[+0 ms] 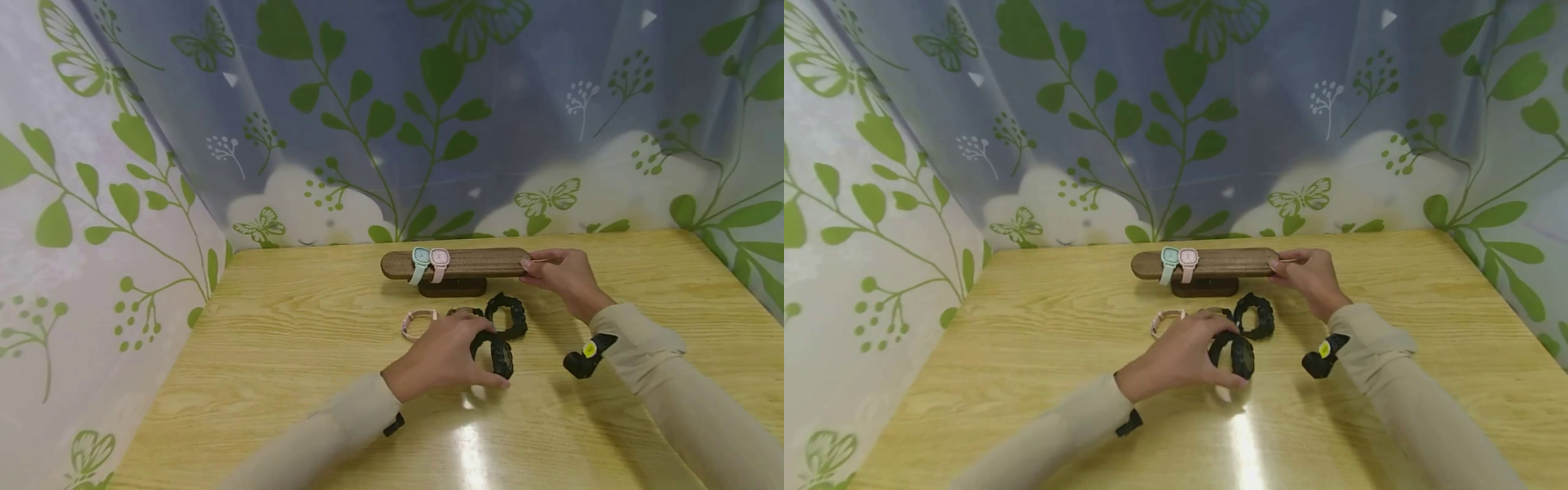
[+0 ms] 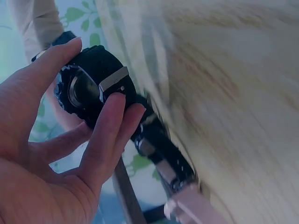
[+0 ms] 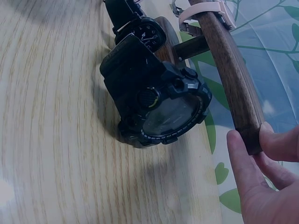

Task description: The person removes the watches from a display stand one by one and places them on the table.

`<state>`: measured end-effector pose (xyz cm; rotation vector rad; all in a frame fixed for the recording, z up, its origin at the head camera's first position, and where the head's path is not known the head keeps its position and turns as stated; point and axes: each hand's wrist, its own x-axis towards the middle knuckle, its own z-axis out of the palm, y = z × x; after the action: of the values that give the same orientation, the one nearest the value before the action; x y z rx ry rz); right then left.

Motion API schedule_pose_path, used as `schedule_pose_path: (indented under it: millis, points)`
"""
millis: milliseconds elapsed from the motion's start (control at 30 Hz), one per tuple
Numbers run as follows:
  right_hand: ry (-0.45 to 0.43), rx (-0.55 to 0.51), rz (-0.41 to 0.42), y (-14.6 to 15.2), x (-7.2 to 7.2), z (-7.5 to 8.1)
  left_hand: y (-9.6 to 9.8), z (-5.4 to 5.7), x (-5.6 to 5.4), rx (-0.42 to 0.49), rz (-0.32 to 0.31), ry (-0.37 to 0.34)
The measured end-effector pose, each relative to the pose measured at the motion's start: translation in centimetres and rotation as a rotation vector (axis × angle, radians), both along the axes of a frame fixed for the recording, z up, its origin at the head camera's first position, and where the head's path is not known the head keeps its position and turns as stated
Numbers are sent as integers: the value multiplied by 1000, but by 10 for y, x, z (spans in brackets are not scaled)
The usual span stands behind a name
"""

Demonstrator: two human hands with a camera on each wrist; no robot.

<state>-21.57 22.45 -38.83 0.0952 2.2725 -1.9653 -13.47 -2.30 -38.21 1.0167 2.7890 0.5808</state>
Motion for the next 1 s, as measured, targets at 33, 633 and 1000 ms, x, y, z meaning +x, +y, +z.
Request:
schedule_pose_path:
  millis: [33, 633, 1000]
  points:
    - [0, 1, -1, 0, 0, 0, 4, -1, 0, -8, -1, 3]
    - [10, 0, -7, -1, 0, 0, 46, -17, -2, -106, -47, 42]
    - [16, -1, -6, 1, 0, -2, 51, -20, -1, -155, -66, 70]
